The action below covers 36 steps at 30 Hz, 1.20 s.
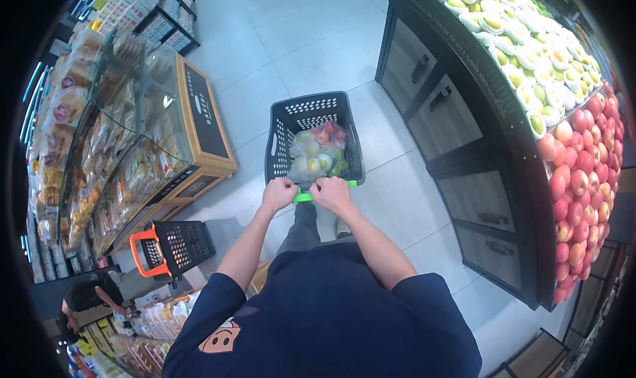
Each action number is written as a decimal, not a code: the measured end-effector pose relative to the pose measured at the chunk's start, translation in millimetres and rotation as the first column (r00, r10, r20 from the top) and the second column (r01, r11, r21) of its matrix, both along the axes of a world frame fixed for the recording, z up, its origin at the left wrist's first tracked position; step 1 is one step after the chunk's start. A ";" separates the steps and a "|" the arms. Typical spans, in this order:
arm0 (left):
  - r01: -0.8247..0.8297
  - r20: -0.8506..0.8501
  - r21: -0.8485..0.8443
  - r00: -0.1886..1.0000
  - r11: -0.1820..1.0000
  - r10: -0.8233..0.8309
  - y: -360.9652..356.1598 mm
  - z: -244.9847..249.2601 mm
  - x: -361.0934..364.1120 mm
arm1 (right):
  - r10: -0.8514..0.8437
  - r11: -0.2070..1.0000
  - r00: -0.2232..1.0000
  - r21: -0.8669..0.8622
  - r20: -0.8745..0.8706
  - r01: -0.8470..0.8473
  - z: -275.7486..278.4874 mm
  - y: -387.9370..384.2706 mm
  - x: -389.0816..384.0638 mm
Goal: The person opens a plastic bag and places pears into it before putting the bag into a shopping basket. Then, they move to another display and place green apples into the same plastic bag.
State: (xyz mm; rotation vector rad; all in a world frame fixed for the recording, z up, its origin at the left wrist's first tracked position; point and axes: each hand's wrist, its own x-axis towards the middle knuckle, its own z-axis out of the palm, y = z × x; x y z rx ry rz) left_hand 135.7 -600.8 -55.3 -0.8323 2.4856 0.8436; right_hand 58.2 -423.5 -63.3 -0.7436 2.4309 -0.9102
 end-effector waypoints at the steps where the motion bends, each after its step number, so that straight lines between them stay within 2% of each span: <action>1: 0.001 0.007 0.005 1.000 1.000 -0.001 -7.3 -1.1 -6.1 | -0.006 1.000 1.000 0.007 -0.006 0.006 -1.4 -7.0 -5.0; 6: 0.015 0.017 0.028 1.000 0.999 -0.016 -37.9 -0.7 -63.3 | -0.052 0.996 0.998 0.071 0.020 0.051 -2.1 -38.0 -55.6; 10: 0.033 0.019 0.056 0.999 0.998 -0.034 -59.8 7.7 -103.9 | -0.027 0.986 0.999 0.167 0.043 0.019 -8.9 -61.3 -95.8; 15: 0.057 -0.102 0.070 0.994 0.996 -0.050 -94.8 -4.3 -140.3 | -0.093 0.946 0.994 0.317 0.060 0.069 -8.3 -107.4 -134.0; 18: 0.076 -0.144 0.083 0.988 0.994 -0.063 -112.3 -9.5 -164.0 | -0.179 0.939 0.984 0.293 -0.029 0.179 -11.7 -122.3 -148.1; 23: 0.121 -0.201 0.093 0.974 0.988 -0.101 -147.5 -11.4 -222.3 | -0.280 0.924 0.957 0.247 -0.077 0.291 -19.7 -155.4 -196.3; 36: 0.196 -0.174 0.069 0.968 0.978 -0.182 -215.4 -26.4 -383.5 | -0.375 0.911 0.919 0.137 -0.120 0.390 -34.4 -215.7 -339.2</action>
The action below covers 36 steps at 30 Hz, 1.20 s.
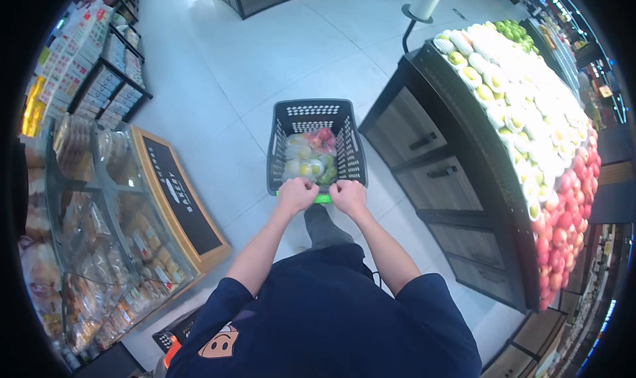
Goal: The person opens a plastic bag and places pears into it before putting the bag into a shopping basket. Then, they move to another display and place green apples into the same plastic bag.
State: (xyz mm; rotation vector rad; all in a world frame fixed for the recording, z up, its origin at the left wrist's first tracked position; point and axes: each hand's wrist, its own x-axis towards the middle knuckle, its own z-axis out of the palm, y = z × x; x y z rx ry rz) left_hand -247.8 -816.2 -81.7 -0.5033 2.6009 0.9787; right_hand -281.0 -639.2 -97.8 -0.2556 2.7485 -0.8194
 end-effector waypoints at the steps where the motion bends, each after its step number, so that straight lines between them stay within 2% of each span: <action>1: 0.007 0.009 -0.003 1.000 1.000 -0.007 -5.8 -2.1 -12.7 | -0.006 1.000 1.000 -0.005 0.000 0.006 -0.1 -6.6 -12.1; 10: 0.111 0.071 -0.097 0.992 0.989 -0.105 -51.1 -20.9 -145.0 | -0.070 0.996 0.997 -0.061 0.042 0.072 -6.7 -46.3 -127.9; 17: 0.158 0.087 -0.093 0.985 0.983 -0.150 -76.2 -45.4 -242.8 | -0.115 0.986 0.992 -0.116 0.059 0.122 -14.3 -65.7 -213.8; 25: 0.251 0.061 -0.054 0.967 0.966 -0.248 -91.4 -51.1 -346.8 | -0.183 0.978 0.976 -0.083 0.116 0.193 -27.1 -80.8 -304.1; 29: 0.328 0.134 0.022 0.935 0.945 -0.327 -91.8 -39.7 -400.3 | -0.282 0.953 0.958 -0.098 0.059 0.286 -36.6 -87.0 -345.2; 32: 0.380 0.095 -0.009 0.921 0.925 -0.378 -96.6 -57.9 -434.0 | -0.330 0.941 0.943 -0.064 0.028 0.332 -39.7 -89.7 -376.9; 36: 0.428 0.012 0.036 0.903 0.903 -0.429 -105.4 -51.9 -476.4 | -0.395 0.918 0.918 -0.024 0.010 0.395 -51.6 -101.6 -412.2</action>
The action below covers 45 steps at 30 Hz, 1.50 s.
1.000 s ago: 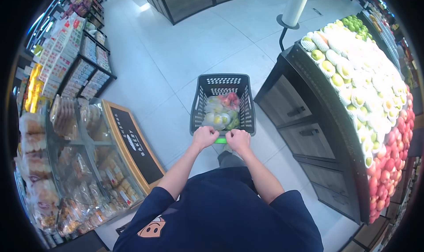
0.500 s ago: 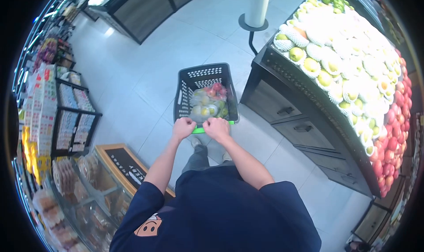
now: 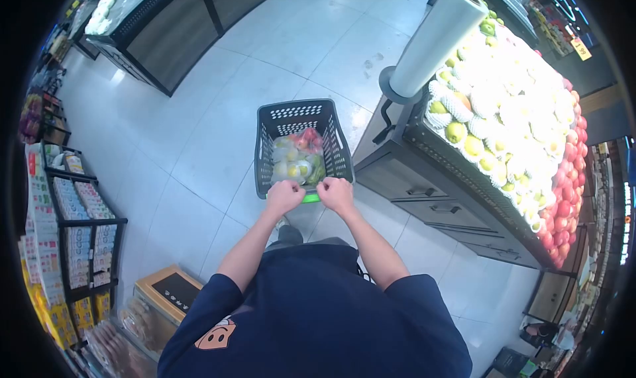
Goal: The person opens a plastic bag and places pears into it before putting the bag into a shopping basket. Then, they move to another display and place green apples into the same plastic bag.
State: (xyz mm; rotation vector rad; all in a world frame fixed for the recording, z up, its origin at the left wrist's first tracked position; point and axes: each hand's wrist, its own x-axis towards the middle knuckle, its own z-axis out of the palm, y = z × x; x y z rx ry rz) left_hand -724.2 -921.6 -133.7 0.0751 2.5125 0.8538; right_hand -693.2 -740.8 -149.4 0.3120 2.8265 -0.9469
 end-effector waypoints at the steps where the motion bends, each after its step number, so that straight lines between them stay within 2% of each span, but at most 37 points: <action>1: -0.001 -0.019 0.021 1.000 1.000 0.002 -2.1 -5.5 -8.5 | -0.011 1.000 1.000 0.013 0.006 0.011 -2.5 0.2 -8.7; 12: 0.085 -0.089 0.089 0.993 0.992 -0.077 -5.9 -26.9 -115.5 | -0.095 0.992 0.993 0.092 0.074 0.088 -13.3 -6.4 -102.4; 15: 0.113 -0.147 0.079 0.984 0.990 -0.101 -5.5 -29.4 -145.3 | -0.137 0.989 0.989 0.060 0.054 0.134 -9.8 -9.0 -126.8; 17: 0.130 -0.125 0.071 0.985 0.989 -0.120 -3.5 -40.5 -167.2 | -0.157 0.987 0.986 0.056 0.054 0.154 -22.1 -6.8 -143.7; 21: 0.160 -0.180 0.099 0.974 0.982 -0.141 1.5 -43.0 -215.3 | -0.242 0.966 0.969 0.076 -0.057 0.246 -30.7 -7.9 -180.1; 27: 0.214 -0.141 0.049 0.969 0.976 -0.205 7.2 -57.2 -292.9 | -0.297 0.955 0.954 0.014 0.029 0.297 -30.1 -7.1 -245.8; 30: 0.219 -0.175 0.054 0.963 0.974 -0.207 18.5 -60.4 -333.1 | -0.331 0.943 0.943 -0.009 -0.004 0.331 -36.0 0.3 -278.5; 37: 0.230 -0.188 0.051 0.958 0.972 -0.217 46.9 -79.9 -418.6 | -0.365 0.926 0.930 -0.089 0.035 0.366 -51.1 20.2 -346.8; 40: 0.258 -0.188 0.069 0.952 0.964 -0.241 53.1 -85.4 -451.1 | -0.419 0.904 0.905 -0.129 -0.079 0.407 -58.5 23.9 -371.7; 42: 0.279 -0.210 0.103 0.944 0.955 -0.253 63.9 -89.8 -474.0 | -0.446 0.891 0.890 -0.139 -0.097 0.431 -62.6 29.1 -388.0; 45: 0.303 -0.156 0.064 0.944 0.951 -0.290 81.4 -95.3 -506.7 | -0.470 0.880 0.877 -0.124 -0.095 0.458 -66.9 44.2 -414.1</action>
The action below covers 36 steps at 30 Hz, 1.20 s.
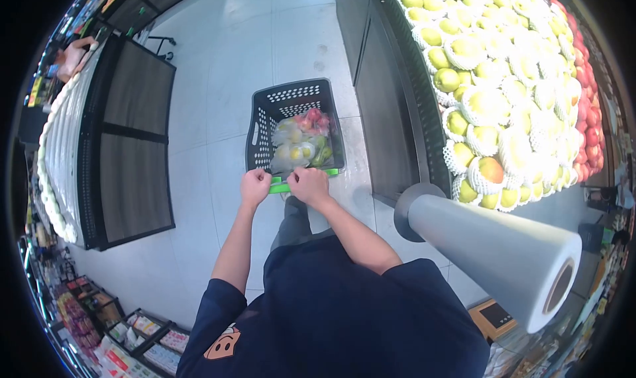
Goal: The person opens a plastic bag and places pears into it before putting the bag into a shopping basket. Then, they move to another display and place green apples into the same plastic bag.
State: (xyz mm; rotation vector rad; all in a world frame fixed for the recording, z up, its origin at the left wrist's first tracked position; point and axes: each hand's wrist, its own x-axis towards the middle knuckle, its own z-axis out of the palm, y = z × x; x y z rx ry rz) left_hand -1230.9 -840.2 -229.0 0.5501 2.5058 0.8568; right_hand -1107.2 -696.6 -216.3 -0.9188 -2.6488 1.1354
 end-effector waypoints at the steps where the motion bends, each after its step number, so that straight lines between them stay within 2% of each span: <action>1: 0.010 -0.001 0.001 1.000 1.000 -0.010 5.4 -1.5 -9.9 | -0.010 1.000 1.000 0.002 0.012 0.010 0.4 3.3 -8.5; 6: 0.069 0.038 -0.013 0.997 0.998 -0.069 33.9 2.4 -59.5 | -0.091 0.996 0.995 -0.022 0.034 0.092 -6.7 20.0 -48.6; 9: 0.123 -0.017 -0.035 0.992 0.992 -0.124 52.1 -8.7 -89.5 | -0.128 0.992 0.990 0.026 0.057 0.127 -7.2 35.0 -76.5; 16: 0.188 0.055 -0.082 0.981 0.979 -0.184 96.7 -9.2 -160.2 | -0.202 0.979 0.976 0.046 0.082 0.199 -18.8 66.4 -142.2; 20: 0.279 0.078 -0.104 0.959 0.955 -0.272 125.4 4.9 -197.5 | -0.250 0.967 0.961 0.089 0.123 0.240 -7.9 87.3 -174.6; 21: 0.300 0.091 -0.170 0.953 0.939 -0.288 133.6 24.2 -208.9 | -0.248 0.969 0.960 0.029 0.132 0.247 6.8 95.3 -186.4; 24: 0.361 0.099 -0.172 0.932 0.916 -0.349 160.6 32.7 -243.8 | -0.263 0.965 0.956 0.037 0.128 0.260 19.5 118.5 -214.9; 31: 0.376 0.138 -0.162 0.924 0.912 -0.356 211.9 28.8 -292.6 | -0.271 0.962 0.955 0.068 0.125 0.264 9.6 170.9 -267.4; 36: 0.371 0.153 -0.196 0.926 0.908 -0.345 254.1 9.1 -325.8 | -0.265 0.962 0.960 0.096 0.086 0.257 -13.0 215.5 -298.9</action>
